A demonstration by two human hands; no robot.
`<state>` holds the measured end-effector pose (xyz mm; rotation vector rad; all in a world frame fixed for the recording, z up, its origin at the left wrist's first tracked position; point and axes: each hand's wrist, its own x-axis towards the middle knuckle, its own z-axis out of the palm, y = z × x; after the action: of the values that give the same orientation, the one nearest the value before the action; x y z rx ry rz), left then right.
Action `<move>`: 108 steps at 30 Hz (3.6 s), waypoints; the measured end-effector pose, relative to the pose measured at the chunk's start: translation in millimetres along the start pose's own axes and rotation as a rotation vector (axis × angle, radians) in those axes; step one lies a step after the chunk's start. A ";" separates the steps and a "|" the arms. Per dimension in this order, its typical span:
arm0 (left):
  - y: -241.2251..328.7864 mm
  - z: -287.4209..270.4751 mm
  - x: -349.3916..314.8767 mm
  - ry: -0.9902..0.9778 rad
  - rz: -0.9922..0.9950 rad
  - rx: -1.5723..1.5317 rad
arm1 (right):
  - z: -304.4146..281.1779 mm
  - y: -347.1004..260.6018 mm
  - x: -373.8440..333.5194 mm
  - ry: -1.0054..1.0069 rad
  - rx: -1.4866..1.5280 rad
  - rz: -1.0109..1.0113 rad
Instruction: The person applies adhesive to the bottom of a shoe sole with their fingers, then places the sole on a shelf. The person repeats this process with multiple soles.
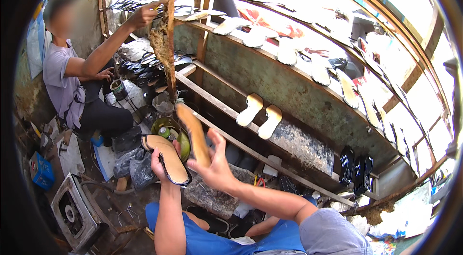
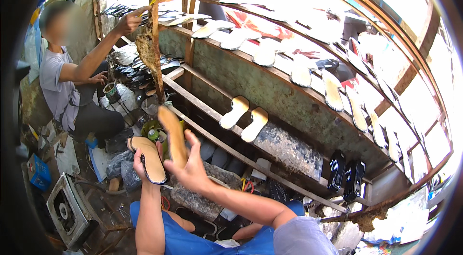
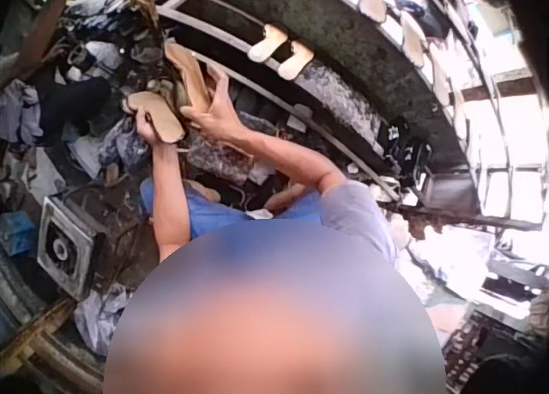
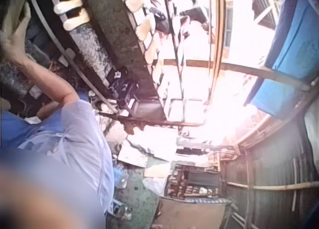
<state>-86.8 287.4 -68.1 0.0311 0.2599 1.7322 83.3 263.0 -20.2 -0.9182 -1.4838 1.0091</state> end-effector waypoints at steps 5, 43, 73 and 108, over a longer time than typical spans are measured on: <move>20.2 -15.0 10.4 -0.116 -0.110 0.086 | -30.9 80.3 135.1 0.444 -0.533 -0.044; -1.3 -34.3 -339.6 0.248 -0.624 -0.255 | -124.6 155.6 -178.3 -0.161 -1.134 0.105; -35.5 29.5 -316.3 0.011 -0.743 -0.159 | -101.2 -81.6 -194.9 -0.218 -0.092 -0.070; -38.7 45.6 -313.1 -0.056 -0.621 0.147 | -96.4 -74.9 -190.3 -0.388 -0.351 -0.150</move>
<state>14.6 -5.0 8.1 0.0959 0.3158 1.0916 202.2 71.1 -7.4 -0.8669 -2.0734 0.8615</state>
